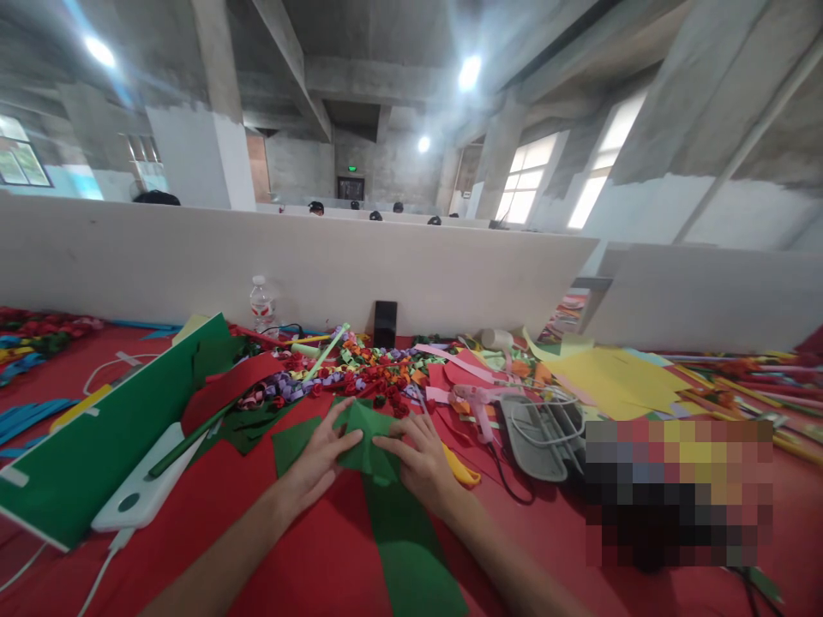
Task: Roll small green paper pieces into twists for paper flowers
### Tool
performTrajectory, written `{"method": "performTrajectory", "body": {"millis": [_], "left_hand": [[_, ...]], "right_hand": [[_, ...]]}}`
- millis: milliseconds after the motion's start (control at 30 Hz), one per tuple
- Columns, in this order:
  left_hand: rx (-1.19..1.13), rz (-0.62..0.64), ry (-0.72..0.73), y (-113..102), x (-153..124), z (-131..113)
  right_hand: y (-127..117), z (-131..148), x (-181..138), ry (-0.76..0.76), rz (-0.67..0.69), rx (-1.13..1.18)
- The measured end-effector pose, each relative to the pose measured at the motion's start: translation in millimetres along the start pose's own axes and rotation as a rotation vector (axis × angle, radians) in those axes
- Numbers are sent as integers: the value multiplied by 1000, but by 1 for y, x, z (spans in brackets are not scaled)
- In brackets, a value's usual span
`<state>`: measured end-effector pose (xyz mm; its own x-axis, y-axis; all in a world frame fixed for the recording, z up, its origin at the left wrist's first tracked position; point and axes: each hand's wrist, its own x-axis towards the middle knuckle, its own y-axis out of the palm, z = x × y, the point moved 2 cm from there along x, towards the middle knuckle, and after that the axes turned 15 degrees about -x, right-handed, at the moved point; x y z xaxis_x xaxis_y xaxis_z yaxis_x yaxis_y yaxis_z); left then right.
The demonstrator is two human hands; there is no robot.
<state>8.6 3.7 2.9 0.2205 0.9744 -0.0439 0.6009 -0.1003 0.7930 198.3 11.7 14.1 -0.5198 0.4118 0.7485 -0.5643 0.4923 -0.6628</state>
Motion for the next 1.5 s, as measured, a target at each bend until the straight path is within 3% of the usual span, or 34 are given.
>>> {"method": "performTrajectory", "body": {"millis": [133,300,433,600,700,867,1000,1100,1200,1300,1500], "left_hand": [[81,-39,193,-2,5,-8],[142,-44,294,-9,10,-10],[244,29,303,-9,12,-8],[493,1,347,-12,14,-10],[505,-8,317,-14,13,-12],[538,72,233,-10,9,-15],[515,58,217,-10,9,-16],[666,22,278,-12,10,-18],[800,-6,316,-14,10,-19],[784,-12,290,-15,9,-19],[750,-71,280,-15,9,-20]], "right_hand": [[-3,1,2,227,170,335],[11,-3,1,773,147,1021],[22,1,3,930,171,1329],[19,-8,3,860,139,1158],[20,-18,-1,804,175,989],[22,-27,-5,846,129,855],[22,-27,-6,844,118,838],[21,-27,-7,821,111,828],[21,-26,-8,762,189,784],[22,-26,-8,742,247,784],[28,-31,-11,783,223,851]]}}
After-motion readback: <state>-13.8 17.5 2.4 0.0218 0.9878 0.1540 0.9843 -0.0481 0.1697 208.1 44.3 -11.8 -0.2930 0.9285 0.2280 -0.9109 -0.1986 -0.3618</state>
